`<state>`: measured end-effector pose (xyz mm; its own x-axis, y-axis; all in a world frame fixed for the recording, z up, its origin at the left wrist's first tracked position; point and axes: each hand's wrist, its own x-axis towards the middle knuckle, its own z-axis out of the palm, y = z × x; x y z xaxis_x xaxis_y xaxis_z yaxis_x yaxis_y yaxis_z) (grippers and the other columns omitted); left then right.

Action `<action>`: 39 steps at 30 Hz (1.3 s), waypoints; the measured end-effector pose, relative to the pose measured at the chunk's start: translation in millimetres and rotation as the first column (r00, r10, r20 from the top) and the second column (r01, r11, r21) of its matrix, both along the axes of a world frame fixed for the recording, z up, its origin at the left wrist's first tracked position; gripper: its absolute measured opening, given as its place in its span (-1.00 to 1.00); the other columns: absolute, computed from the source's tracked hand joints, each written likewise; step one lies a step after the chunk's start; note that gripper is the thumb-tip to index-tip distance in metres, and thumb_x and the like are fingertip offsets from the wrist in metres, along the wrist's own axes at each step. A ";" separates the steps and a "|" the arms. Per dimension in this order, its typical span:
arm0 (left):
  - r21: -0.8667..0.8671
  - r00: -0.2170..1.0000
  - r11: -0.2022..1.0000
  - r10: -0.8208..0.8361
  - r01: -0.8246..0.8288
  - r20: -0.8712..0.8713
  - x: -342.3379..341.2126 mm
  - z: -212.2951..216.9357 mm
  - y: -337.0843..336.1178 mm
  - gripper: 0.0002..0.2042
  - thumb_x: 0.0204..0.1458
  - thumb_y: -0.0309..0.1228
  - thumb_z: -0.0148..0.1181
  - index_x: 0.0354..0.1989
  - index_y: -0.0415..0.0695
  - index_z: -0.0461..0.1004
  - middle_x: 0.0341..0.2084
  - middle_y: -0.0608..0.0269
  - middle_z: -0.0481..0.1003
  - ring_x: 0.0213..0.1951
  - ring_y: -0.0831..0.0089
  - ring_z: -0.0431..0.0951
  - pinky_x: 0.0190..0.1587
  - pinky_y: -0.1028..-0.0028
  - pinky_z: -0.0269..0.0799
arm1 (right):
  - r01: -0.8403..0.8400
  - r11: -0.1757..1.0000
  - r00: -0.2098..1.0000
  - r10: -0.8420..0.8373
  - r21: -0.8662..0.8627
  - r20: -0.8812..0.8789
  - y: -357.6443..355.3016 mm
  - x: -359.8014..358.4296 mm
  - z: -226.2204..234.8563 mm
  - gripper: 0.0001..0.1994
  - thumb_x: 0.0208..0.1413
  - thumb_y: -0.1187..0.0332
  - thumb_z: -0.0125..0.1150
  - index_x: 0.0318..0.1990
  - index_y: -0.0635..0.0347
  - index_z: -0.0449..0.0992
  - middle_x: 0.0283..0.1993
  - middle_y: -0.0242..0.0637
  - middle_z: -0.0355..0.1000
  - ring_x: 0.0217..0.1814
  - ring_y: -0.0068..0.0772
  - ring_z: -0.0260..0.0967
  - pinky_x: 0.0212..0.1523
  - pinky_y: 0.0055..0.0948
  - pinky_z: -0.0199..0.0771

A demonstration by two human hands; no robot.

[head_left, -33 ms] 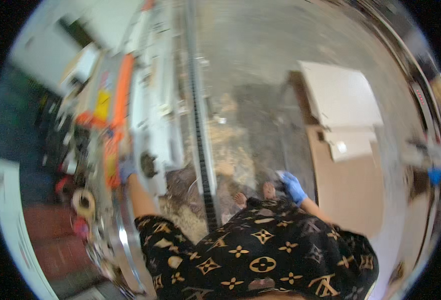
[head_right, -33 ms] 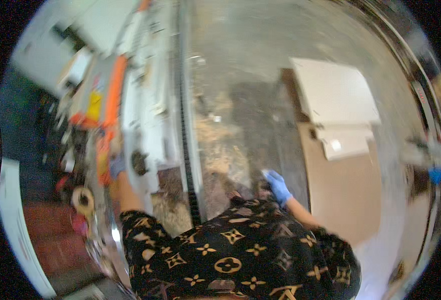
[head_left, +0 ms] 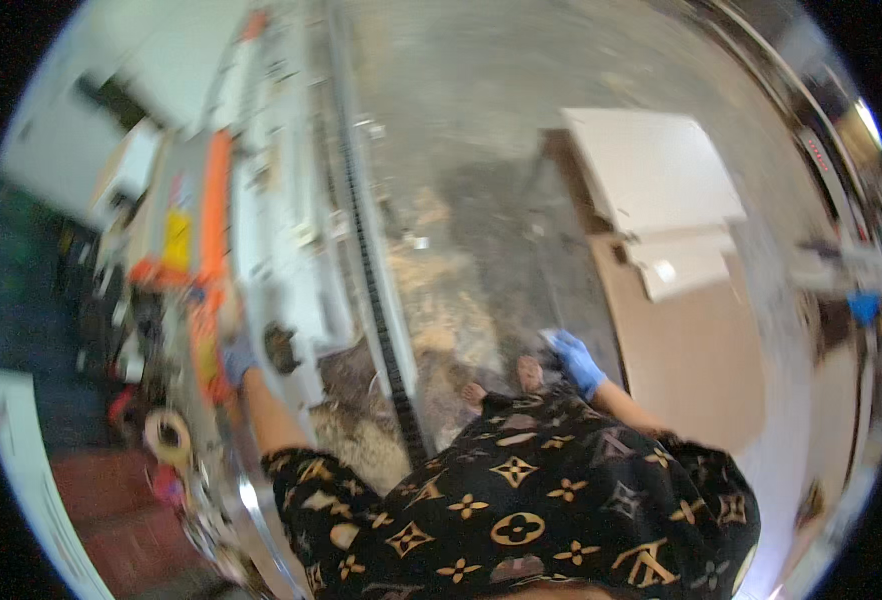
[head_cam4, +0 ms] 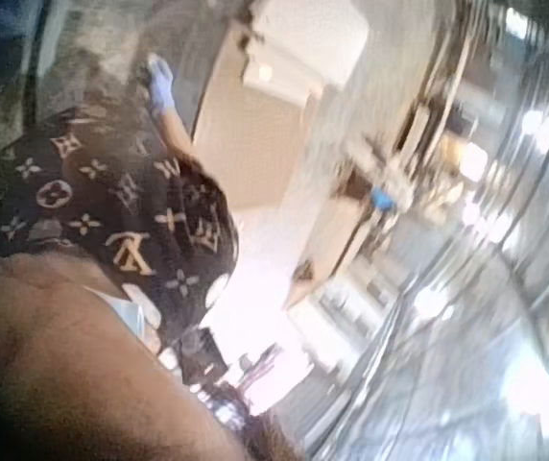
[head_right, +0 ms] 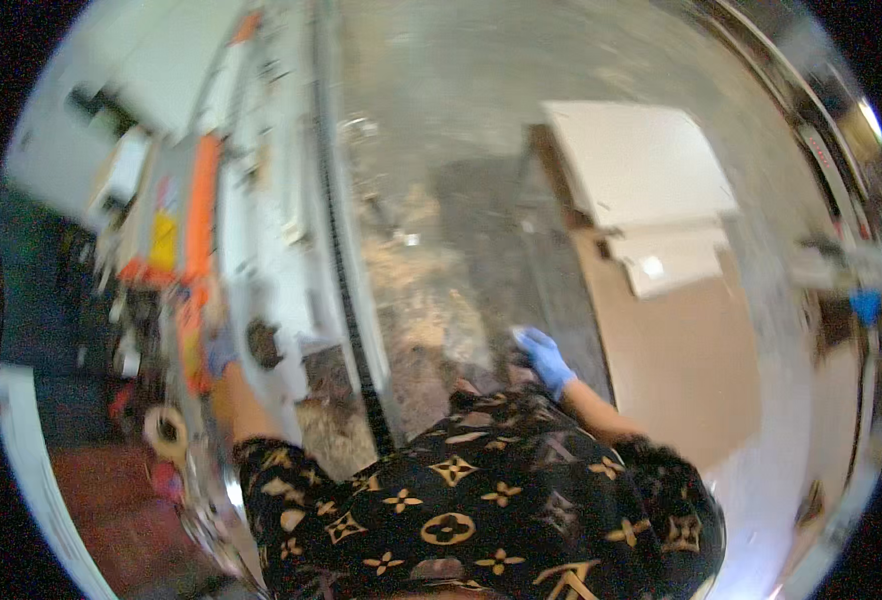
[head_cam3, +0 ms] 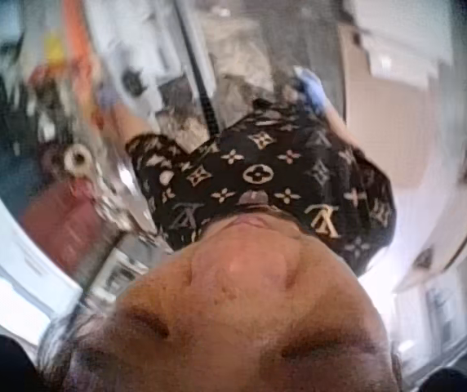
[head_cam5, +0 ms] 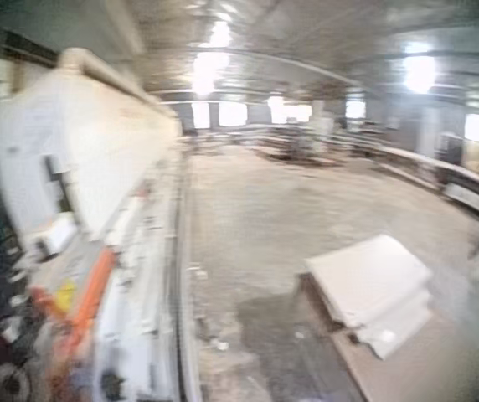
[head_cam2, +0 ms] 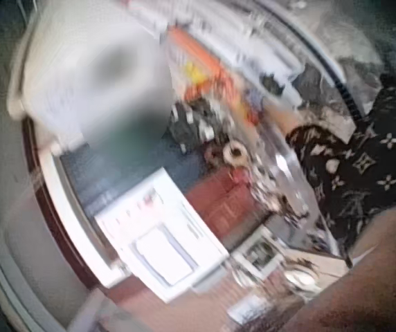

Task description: The person repeatedly picks up flat wooden panels from a stack, places them onto a machine conveyor, and then removes them after processing to place them back onto the stack. The person handles the panels by hand while wearing blue gloves.

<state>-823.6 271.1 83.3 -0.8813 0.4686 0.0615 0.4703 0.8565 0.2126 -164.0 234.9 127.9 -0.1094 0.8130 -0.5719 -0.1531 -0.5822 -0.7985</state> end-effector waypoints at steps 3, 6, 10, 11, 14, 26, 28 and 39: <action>0.442 0.919 0.806 -0.339 0.395 -0.203 39.1 8.0 -3.4 -0.39 0.01 -0.01 0.11 0.12 -0.22 0.30 0.04 -0.03 0.36 -0.04 0.18 0.39 0.00 0.33 0.32 | 0.151 0.985 0.972 -0.164 0.087 0.171 27.4 42.7 -25.2 -0.69 0.08 0.09 0.15 -0.12 0.06 0.43 -0.29 -0.41 0.35 -0.32 -0.53 0.32 -0.35 -0.47 0.33; 0.199 0.726 0.769 -0.435 0.607 -0.533 128.6 22.8 -36.2 -0.50 0.04 -0.13 0.12 0.09 -0.19 0.34 0.09 -0.04 0.29 0.08 0.19 0.30 0.12 0.31 0.25 | 0.461 0.883 0.887 -0.457 -0.090 0.061 87.5 95.5 -43.4 -0.67 0.02 0.09 0.19 -0.14 0.07 0.41 -0.41 -0.42 0.32 -0.46 -0.49 0.24 -0.46 -0.42 0.28; 0.620 0.800 0.583 -0.586 0.525 -0.127 224.2 58.6 -75.2 -0.62 0.04 -0.32 0.14 -0.01 -0.28 0.37 0.01 0.02 0.32 0.04 0.21 0.34 0.05 0.29 0.31 | 0.664 0.748 0.748 -0.664 -0.001 0.015 170.6 128.6 -54.1 -0.70 0.04 0.07 0.15 -0.21 0.03 0.34 -0.42 -0.40 0.32 -0.48 -0.44 0.25 -0.50 -0.43 0.28; 0.661 0.836 0.643 -0.547 0.387 0.042 243.9 63.8 -80.7 -0.63 0.02 -0.34 0.16 -0.03 -0.29 0.40 0.01 0.04 0.29 0.01 0.24 0.36 0.01 0.29 0.35 | 0.683 0.730 0.730 -0.683 -0.007 0.023 188.2 136.8 -55.0 -0.67 0.01 0.03 0.18 -0.20 0.00 0.35 -0.38 -0.40 0.32 -0.41 -0.41 0.28 -0.45 -0.36 0.30; 0.717 0.786 0.596 -0.608 0.362 0.109 289.1 71.3 -97.4 -0.71 0.02 -0.44 0.12 -0.08 -0.29 0.43 -0.01 0.09 0.33 -0.08 0.36 0.41 -0.10 0.44 0.38 | 0.715 0.698 0.699 -0.714 -0.040 0.028 226.0 152.6 -68.2 -0.63 -0.06 -0.04 0.23 -0.20 -0.06 0.39 -0.30 -0.38 0.33 -0.26 -0.33 0.34 -0.35 -0.20 0.35; 0.614 0.697 0.670 -0.670 0.417 0.258 438.8 71.1 -71.6 -0.72 -0.04 -0.47 0.13 -0.13 -0.26 0.44 -0.14 0.09 0.41 -0.14 0.27 0.42 -0.14 0.40 0.37 | -0.262 0.957 0.154 -0.087 0.126 0.984 190.3 247.2 -94.7 -0.41 -0.11 0.15 0.21 0.16 -0.08 0.28 0.19 -0.12 0.21 0.30 -0.11 0.06 0.28 -0.16 -0.02; 0.620 0.644 0.699 -0.664 0.355 0.380 455.8 73.0 -70.6 -0.74 -0.07 -0.50 0.13 -0.16 -0.25 0.46 -0.16 0.11 0.43 -0.14 0.30 0.44 -0.12 0.42 0.37 | -0.585 0.791 -0.142 0.117 -0.179 0.983 200.6 269.9 -90.6 -0.17 -0.29 0.14 0.34 0.26 -0.14 0.12 0.35 -0.24 -0.02 0.40 -0.11 -0.15 0.34 -0.11 -0.17; 0.607 0.064 0.762 -0.633 0.224 0.771 555.6 42.2 -34.4 -0.55 0.06 -0.36 0.10 0.12 -0.23 0.24 -0.05 0.21 0.34 -0.10 0.39 0.39 -0.05 0.44 0.33 | -0.898 0.245 0.378 0.005 0.365 0.926 128.9 169.7 -7.2 -0.51 -0.35 0.03 0.31 -0.12 -0.18 0.48 -0.32 -0.29 0.42 -0.17 -0.24 0.37 0.03 -0.09 0.11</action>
<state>-267.9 236.7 125.5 -0.0115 0.9235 -0.3835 0.0156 0.3836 0.9233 5.6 363.8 120.7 -0.6432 0.7528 0.1401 0.6446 0.6310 -0.4316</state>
